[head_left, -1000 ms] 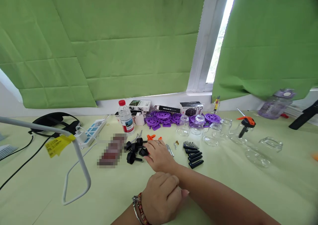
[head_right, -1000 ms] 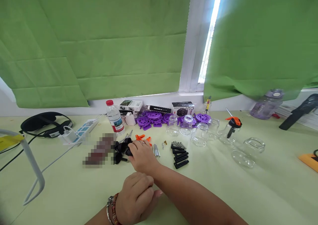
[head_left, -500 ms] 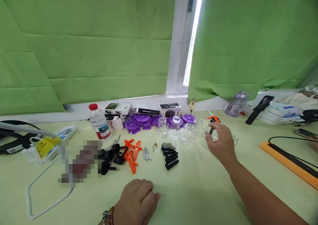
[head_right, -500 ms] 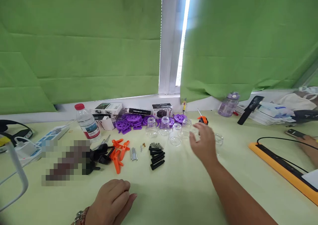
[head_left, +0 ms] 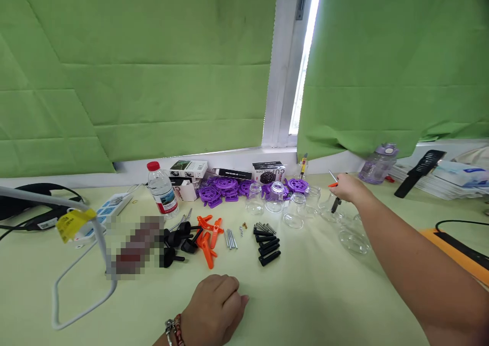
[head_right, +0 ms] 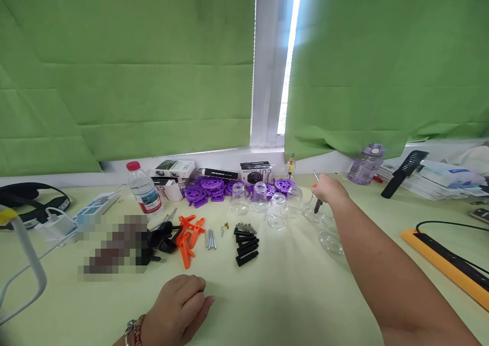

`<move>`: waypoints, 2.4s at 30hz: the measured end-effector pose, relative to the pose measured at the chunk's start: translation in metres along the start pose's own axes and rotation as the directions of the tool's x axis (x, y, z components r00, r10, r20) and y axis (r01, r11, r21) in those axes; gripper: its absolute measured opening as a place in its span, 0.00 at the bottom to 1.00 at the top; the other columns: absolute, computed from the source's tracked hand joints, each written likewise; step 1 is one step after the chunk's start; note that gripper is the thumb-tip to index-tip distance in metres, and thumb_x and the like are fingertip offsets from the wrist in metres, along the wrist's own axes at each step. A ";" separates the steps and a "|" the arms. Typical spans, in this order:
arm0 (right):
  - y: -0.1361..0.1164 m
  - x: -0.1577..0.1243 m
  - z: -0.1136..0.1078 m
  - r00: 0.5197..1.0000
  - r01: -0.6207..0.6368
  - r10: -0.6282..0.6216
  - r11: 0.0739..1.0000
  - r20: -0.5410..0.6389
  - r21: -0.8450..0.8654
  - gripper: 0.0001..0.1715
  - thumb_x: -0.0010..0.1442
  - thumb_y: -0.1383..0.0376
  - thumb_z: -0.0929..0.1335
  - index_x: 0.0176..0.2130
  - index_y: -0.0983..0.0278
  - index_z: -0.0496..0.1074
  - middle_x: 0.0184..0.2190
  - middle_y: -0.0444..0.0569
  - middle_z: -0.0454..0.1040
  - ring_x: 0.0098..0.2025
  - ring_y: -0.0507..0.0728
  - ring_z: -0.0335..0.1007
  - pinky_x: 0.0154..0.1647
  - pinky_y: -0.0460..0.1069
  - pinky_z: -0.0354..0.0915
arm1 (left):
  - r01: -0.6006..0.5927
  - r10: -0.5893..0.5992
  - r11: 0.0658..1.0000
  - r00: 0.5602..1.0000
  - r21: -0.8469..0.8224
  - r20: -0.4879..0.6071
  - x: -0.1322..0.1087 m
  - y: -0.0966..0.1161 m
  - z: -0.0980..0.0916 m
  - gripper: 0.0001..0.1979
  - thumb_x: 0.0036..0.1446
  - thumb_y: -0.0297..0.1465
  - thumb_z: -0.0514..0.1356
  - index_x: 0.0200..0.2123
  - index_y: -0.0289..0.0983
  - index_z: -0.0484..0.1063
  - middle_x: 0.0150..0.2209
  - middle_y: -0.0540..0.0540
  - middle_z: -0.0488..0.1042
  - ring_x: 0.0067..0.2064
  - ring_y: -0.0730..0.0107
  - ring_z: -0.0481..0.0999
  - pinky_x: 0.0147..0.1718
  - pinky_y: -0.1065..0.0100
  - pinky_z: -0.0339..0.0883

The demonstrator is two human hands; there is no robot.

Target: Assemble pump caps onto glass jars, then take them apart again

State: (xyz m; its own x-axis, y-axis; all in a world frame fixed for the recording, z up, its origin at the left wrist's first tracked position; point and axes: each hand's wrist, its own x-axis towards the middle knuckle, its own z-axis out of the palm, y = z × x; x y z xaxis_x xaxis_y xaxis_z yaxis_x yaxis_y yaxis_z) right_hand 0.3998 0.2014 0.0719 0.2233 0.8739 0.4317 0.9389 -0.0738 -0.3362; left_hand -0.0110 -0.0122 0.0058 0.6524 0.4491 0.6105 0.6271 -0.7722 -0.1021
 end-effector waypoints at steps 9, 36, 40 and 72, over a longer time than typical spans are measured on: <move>-0.050 -0.036 -0.079 0.992 -0.102 0.081 0.967 -0.097 -0.232 0.25 0.59 0.58 0.60 0.48 0.73 0.67 0.36 0.68 0.72 0.33 0.61 0.67 0.27 0.52 0.51 | 0.019 -0.019 1.000 0.999 -0.018 -0.030 -0.002 0.000 -0.004 0.06 0.52 0.24 0.56 0.25 0.37 0.61 0.24 0.48 0.68 0.24 0.72 0.63 0.23 0.68 0.53; -0.180 -0.237 -0.014 0.654 -0.139 -0.598 0.507 0.464 0.850 0.66 0.36 0.57 0.78 0.64 0.54 0.41 0.62 0.55 0.49 0.60 0.65 0.51 0.57 0.60 0.55 | 0.389 -0.659 -0.310 0.570 -0.868 0.491 0.038 0.013 -0.026 0.36 0.38 0.29 0.69 0.52 0.45 0.62 0.52 0.44 0.66 0.53 0.58 0.65 0.48 0.60 0.63; -0.186 -0.249 -0.007 0.659 -0.044 -0.643 0.485 0.390 0.873 0.65 0.39 0.66 0.75 0.64 0.52 0.37 0.60 0.54 0.55 0.58 0.63 0.56 0.55 0.58 0.57 | 0.396 -0.616 -0.275 0.627 -0.876 0.477 0.031 0.019 -0.026 0.40 0.38 0.29 0.70 0.56 0.45 0.59 0.55 0.42 0.63 0.56 0.54 0.61 0.52 0.57 0.59; -0.187 -0.204 0.045 0.606 -0.597 -0.472 0.262 0.640 0.758 0.19 0.48 0.53 0.72 0.26 0.67 0.70 0.17 0.41 0.66 0.20 0.46 0.54 0.23 0.45 0.52 | 0.236 -0.380 -0.770 0.576 -0.593 0.723 -0.005 -0.019 -0.013 0.18 0.41 0.25 0.55 0.38 0.27 0.73 0.39 0.31 0.77 0.39 0.47 0.78 0.27 0.66 0.68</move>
State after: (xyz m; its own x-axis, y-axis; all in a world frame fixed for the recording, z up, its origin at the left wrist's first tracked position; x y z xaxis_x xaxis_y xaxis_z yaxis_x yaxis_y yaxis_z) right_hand 0.1667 0.0584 0.0090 -0.4760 0.8719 -0.1154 -0.0863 -0.1769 -0.9804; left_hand -0.0322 -0.0058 0.0150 0.4454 0.8775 -0.1775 -0.5810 0.4342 0.6884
